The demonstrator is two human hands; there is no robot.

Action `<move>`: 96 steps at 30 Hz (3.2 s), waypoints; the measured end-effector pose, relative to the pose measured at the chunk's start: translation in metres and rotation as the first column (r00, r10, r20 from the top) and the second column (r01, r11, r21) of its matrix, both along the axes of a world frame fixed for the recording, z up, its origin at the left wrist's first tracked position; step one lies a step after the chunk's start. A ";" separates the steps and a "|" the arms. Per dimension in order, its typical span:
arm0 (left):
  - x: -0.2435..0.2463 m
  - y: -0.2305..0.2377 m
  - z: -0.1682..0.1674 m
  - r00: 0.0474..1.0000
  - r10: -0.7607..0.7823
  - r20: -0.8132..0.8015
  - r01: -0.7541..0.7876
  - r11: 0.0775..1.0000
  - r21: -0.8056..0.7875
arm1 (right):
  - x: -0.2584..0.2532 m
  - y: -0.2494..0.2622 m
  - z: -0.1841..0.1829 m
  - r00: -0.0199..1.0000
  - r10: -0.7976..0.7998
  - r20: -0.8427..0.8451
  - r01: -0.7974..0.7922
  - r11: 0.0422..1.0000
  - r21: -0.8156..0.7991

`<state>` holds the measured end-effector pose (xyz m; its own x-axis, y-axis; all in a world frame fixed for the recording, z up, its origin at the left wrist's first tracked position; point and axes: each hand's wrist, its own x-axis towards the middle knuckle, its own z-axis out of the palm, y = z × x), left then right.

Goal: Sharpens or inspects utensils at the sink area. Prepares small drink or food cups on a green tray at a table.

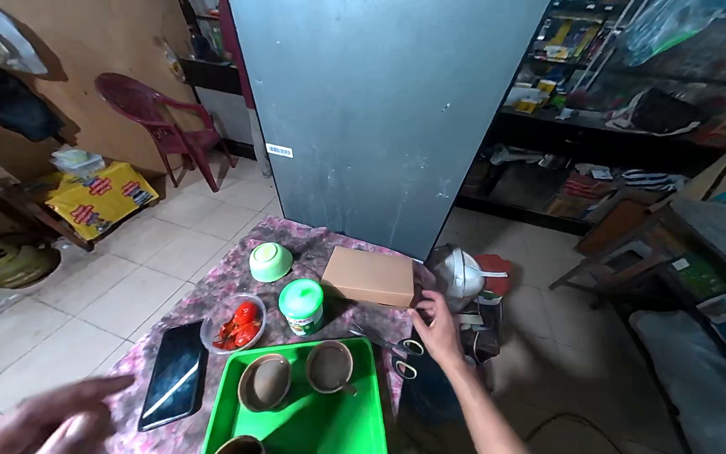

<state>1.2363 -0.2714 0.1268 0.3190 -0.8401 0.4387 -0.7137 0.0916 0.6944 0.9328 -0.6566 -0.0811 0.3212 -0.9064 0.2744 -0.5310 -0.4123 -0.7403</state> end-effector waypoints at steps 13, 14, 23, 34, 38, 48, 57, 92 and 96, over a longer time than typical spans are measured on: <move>-0.104 -0.329 -0.036 0.623 -0.557 0.550 -0.092 0.645 0.758 | 0.029 0.020 -0.023 0.955 -0.114 0.273 0.085 0.990 0.116; -0.109 -0.337 -0.046 0.589 -0.587 0.556 -0.109 0.624 0.774 | 0.028 0.018 -0.024 0.950 -0.097 0.297 0.061 0.990 0.128; -0.124 -0.371 -0.073 0.502 -0.646 0.574 -0.049 0.642 0.765 | 0.020 0.002 -0.023 0.968 -0.043 0.248 -0.009 0.978 0.206; -0.109 -0.388 -0.039 0.516 -0.606 0.606 -0.148 0.633 0.760 | 0.011 0.001 -0.025 0.994 0.037 0.105 -0.048 0.993 0.107; -0.123 -0.373 -0.039 0.521 -0.602 0.605 -0.154 0.632 0.760 | 0.014 0.000 -0.019 0.996 0.039 0.077 -0.043 0.997 0.061; -0.134 -0.358 -0.076 0.557 -0.586 0.588 -0.125 0.641 0.757 | 0.021 -0.003 -0.013 0.998 -0.015 0.066 0.005 0.990 0.142; -0.146 -0.356 -0.093 0.607 -0.548 0.576 -0.185 0.607 0.773 | 0.013 -0.002 -0.020 0.964 -0.062 0.260 0.018 0.985 0.169; 0.015 0.062 0.008 0.942 0.310 0.127 -0.330 0.924 0.192 | 0.023 0.112 0.118 0.701 0.681 -0.212 -0.709 0.697 -0.108; 0.001 0.129 -0.090 0.894 0.389 -0.220 -0.350 0.915 0.199 | 0.045 0.124 0.094 0.776 0.630 -0.030 -0.630 0.776 -0.001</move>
